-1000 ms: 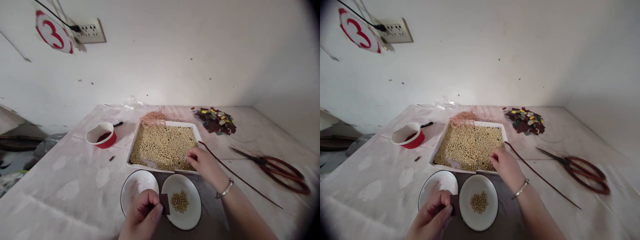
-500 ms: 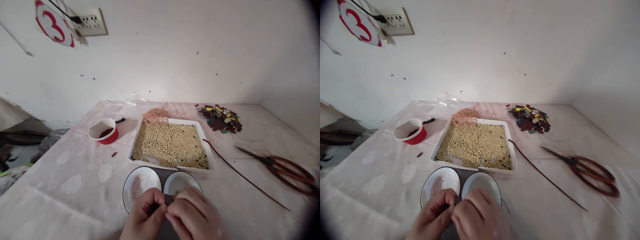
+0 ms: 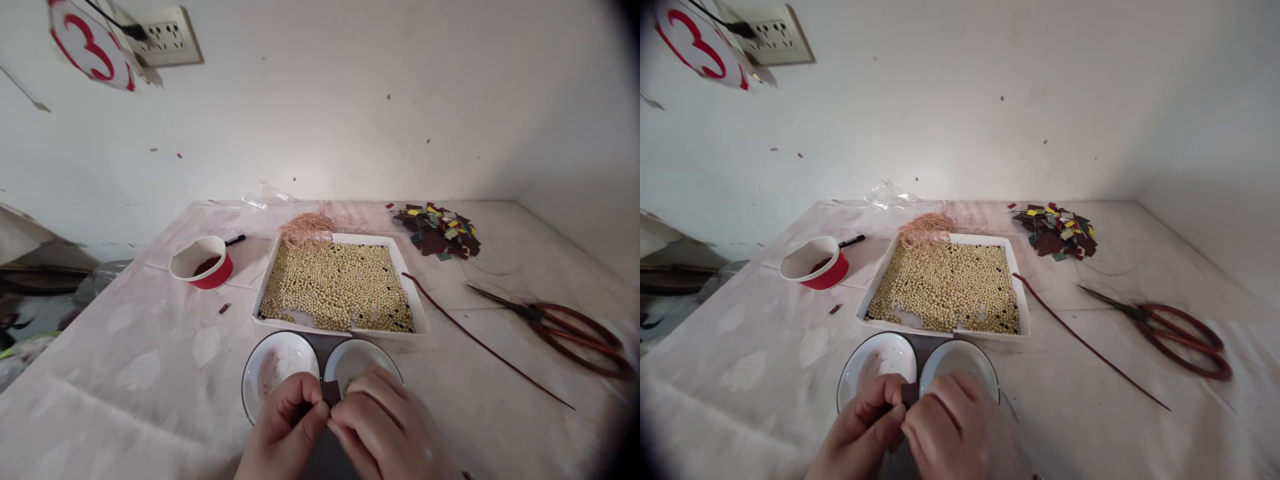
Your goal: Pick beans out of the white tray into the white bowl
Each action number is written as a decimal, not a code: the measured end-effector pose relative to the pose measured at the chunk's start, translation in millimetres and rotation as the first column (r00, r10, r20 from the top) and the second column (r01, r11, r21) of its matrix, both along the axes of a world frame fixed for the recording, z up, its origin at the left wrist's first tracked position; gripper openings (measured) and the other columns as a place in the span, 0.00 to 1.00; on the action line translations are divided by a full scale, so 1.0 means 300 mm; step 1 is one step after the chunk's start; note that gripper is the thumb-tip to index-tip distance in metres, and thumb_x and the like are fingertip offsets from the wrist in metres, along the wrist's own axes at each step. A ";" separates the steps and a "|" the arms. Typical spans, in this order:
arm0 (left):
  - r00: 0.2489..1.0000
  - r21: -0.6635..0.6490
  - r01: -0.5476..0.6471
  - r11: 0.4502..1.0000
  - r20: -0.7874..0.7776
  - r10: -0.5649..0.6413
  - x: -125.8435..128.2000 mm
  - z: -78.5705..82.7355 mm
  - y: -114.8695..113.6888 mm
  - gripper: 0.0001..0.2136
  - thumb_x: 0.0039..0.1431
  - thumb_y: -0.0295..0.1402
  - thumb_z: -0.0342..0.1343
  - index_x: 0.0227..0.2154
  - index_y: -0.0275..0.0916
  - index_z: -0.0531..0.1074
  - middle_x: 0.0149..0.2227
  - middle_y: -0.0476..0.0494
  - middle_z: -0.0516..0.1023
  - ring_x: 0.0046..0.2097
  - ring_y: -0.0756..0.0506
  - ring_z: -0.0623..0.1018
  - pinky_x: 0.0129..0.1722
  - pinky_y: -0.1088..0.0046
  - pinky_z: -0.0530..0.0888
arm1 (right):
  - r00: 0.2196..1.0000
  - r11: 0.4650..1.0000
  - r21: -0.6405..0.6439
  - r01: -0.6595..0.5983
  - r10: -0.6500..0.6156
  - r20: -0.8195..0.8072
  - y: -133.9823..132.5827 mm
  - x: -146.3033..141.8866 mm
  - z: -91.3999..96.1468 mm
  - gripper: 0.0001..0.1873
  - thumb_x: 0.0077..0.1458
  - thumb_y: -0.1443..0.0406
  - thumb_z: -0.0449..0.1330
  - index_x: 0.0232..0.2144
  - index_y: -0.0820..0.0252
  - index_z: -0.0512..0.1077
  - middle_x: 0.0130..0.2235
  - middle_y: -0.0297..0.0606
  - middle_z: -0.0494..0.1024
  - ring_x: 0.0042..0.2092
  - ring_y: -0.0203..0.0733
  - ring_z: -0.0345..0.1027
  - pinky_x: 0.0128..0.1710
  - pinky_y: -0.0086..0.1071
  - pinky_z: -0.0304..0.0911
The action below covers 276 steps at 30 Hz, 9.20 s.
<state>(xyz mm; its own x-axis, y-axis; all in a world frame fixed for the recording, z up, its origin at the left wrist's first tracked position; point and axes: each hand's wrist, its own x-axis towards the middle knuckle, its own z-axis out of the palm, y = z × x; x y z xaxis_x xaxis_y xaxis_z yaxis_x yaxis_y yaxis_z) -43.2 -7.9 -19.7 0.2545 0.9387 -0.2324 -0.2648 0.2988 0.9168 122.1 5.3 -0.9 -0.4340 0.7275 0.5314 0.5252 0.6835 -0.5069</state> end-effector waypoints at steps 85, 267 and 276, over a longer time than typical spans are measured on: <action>0.990 -0.050 -0.109 0.993 0.083 0.113 0.027 0.020 -0.011 0.11 0.54 0.38 0.59 0.23 0.39 0.65 0.22 0.54 0.63 0.27 0.51 0.59 0.28 0.74 0.57 | 0.938 0.897 -0.437 0.060 0.099 0.332 0.147 0.089 0.076 0.12 0.49 0.77 0.54 0.25 0.56 0.62 0.28 0.31 0.72 0.30 0.39 0.66 0.29 0.32 0.60; 0.994 -0.026 -0.074 0.997 0.081 0.076 0.011 -0.027 -0.010 0.13 0.55 0.41 0.58 0.24 0.39 0.65 0.22 0.53 0.63 0.27 0.51 0.60 0.28 0.75 0.58 | 0.997 0.886 -0.464 0.029 0.008 0.078 0.164 0.124 0.122 0.07 0.55 0.71 0.56 0.27 0.55 0.67 0.29 0.29 0.70 0.32 0.35 0.65 0.32 0.29 0.59; 0.998 -0.034 -0.060 0.998 0.035 0.061 0.003 -0.049 -0.014 0.11 0.59 0.38 0.54 0.26 0.40 0.63 0.22 0.56 0.59 0.26 0.52 0.55 0.26 0.74 0.54 | 0.965 0.931 -0.350 -0.102 0.178 0.193 0.071 -0.006 0.113 0.09 0.54 0.75 0.60 0.27 0.57 0.67 0.32 0.31 0.70 0.36 0.39 0.65 0.32 0.31 0.60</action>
